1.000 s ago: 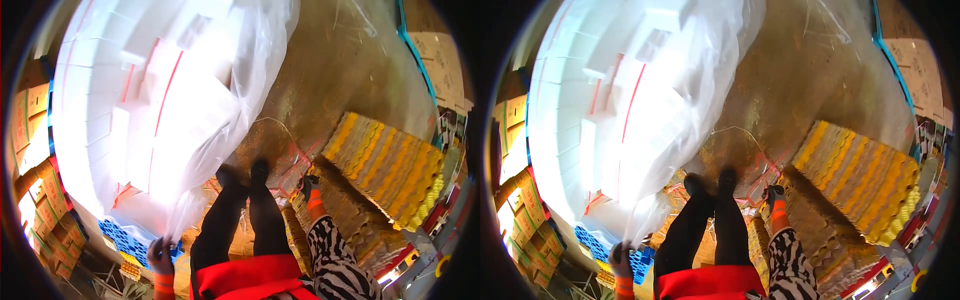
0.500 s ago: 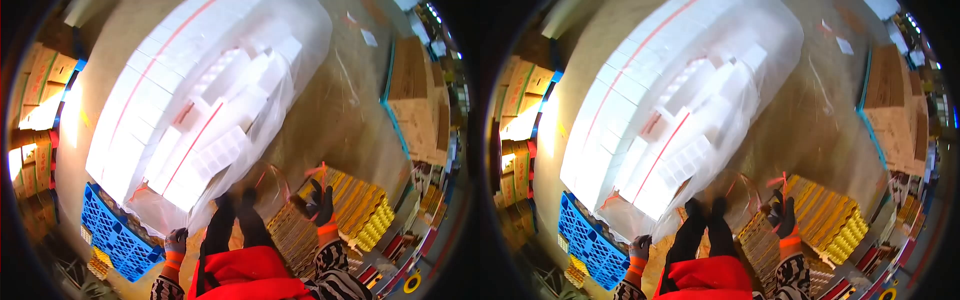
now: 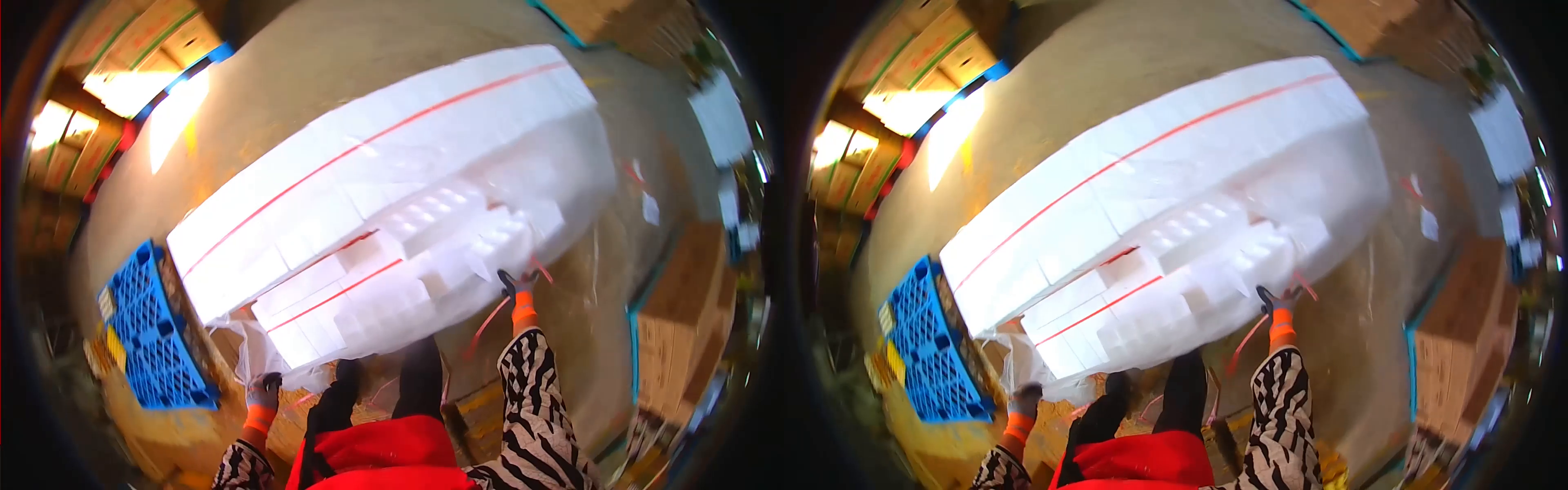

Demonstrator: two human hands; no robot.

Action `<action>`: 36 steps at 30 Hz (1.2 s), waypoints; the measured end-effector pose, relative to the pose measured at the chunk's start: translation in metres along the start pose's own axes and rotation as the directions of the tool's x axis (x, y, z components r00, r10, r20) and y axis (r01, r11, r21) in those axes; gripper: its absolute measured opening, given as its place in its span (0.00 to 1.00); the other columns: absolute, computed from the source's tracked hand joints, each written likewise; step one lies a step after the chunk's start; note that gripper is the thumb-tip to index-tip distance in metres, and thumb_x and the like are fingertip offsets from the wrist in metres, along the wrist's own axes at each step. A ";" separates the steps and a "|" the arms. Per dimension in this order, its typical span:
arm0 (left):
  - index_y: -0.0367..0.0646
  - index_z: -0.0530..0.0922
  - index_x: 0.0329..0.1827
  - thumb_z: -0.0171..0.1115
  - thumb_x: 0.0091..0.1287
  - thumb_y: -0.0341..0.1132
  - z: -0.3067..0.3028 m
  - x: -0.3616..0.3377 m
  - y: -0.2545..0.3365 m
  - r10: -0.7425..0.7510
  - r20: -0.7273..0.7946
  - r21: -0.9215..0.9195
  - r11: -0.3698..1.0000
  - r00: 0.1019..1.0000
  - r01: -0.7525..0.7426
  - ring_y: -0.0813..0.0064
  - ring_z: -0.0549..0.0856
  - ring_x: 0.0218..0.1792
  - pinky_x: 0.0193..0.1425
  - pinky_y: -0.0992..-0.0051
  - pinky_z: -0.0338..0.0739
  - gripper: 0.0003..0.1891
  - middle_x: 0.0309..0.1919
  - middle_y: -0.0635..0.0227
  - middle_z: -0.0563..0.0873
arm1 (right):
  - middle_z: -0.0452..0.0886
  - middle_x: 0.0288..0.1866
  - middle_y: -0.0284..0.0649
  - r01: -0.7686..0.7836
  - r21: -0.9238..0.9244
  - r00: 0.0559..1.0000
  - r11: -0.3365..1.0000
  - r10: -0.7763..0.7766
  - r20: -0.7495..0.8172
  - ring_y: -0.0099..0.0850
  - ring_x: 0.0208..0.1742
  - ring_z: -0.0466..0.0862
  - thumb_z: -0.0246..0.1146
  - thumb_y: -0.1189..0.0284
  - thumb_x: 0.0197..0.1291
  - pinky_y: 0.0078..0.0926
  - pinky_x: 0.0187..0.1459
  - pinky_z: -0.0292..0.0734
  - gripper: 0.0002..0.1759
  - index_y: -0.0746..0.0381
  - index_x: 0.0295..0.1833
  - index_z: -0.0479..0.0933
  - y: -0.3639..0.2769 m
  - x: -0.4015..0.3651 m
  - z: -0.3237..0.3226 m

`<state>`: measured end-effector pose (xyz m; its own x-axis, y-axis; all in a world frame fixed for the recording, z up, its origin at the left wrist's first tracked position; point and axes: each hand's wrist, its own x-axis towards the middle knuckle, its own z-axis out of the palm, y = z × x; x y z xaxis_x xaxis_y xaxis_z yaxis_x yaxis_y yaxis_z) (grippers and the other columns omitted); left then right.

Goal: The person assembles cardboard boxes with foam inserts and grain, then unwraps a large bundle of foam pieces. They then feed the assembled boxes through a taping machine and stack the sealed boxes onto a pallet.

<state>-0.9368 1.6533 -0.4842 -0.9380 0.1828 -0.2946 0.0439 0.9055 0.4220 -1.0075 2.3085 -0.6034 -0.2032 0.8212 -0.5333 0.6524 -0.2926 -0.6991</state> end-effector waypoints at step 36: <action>0.46 0.59 0.67 0.64 0.51 0.33 0.014 0.238 0.292 -0.419 0.121 -0.700 0.606 0.900 0.377 0.59 0.78 0.51 0.55 0.69 0.73 0.37 0.54 0.53 0.75 | 0.61 0.13 0.26 -0.385 -0.068 0.239 0.920 0.171 0.956 0.21 0.15 0.65 0.57 0.66 0.63 0.19 0.22 0.64 0.12 0.53 0.26 0.69 -0.294 -0.256 0.228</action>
<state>-1.1420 1.9662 -0.4432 -0.8209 -0.1692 -0.5455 -0.5674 0.3497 0.7454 -1.3134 2.0724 -0.3699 -0.6349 -0.3224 -0.7021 0.7286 -0.5520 -0.4054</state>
